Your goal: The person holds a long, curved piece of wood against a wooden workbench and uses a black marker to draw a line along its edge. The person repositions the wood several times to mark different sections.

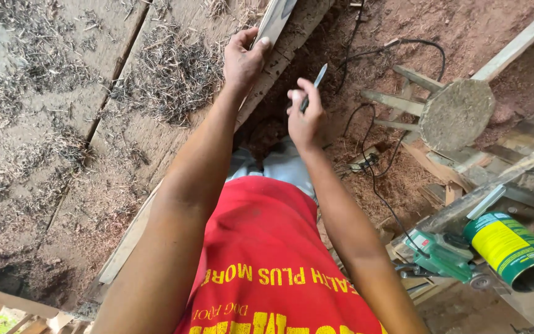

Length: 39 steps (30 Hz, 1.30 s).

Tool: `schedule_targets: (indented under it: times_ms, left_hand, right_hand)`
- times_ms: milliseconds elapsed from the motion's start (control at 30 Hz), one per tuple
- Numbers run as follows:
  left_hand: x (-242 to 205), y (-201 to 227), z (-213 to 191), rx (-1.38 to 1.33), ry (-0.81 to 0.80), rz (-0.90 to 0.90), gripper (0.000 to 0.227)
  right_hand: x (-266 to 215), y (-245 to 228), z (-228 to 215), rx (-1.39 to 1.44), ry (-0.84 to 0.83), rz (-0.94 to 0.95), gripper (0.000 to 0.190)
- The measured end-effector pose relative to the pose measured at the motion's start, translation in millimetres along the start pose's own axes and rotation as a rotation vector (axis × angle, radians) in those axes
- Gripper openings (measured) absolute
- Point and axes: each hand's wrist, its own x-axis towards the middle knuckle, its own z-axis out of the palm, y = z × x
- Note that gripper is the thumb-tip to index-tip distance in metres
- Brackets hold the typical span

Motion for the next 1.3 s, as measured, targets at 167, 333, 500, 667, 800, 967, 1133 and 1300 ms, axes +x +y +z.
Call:
schedule_targets:
  times_ms: [167, 333, 500, 667, 800, 967, 1133, 1300]
  left_hand:
    - [22, -23, 1, -0.038, 0.046, 0.125, 0.035]
    - [21, -27, 1, -0.040, 0.145, 0.233, 0.032]
    - [23, -37, 4, -0.157, 0.102, 0.187, 0.021]
    - [16, -26, 9, -0.247, 0.162, 0.133, 0.022]
    - [5, -14, 7, -0.046, 0.220, 0.093, 0.024]
    - [-37, -2, -8, 0.361, 0.371, 0.305, 0.032]
    - [-160, -67, -103, 0.750, 0.434, 0.608, 0.074]
    - [-285, -166, -209, 1.263, 0.391, -0.018, 0.093]
  right_hand:
    - [65, -26, 47, 0.037, 0.019, 0.216, 0.056]
    - [94, 12, 80, -0.085, 0.091, 0.132, 0.046]
    - [101, -21, 57, 0.330, -0.156, 0.511, 0.028]
    - [102, -7, 65, 0.326, -0.179, 0.446, 0.027]
    - [107, 1, 69, 0.258, -0.172, 0.463, 0.032]
    - [112, 8, 69, 0.321, -0.204, 0.468, 0.040]
    - [126, 72, 80, 0.154, -0.160, 0.172, 0.038]
    - [123, 19, 64, 0.276, -0.265, 0.462, 0.034]
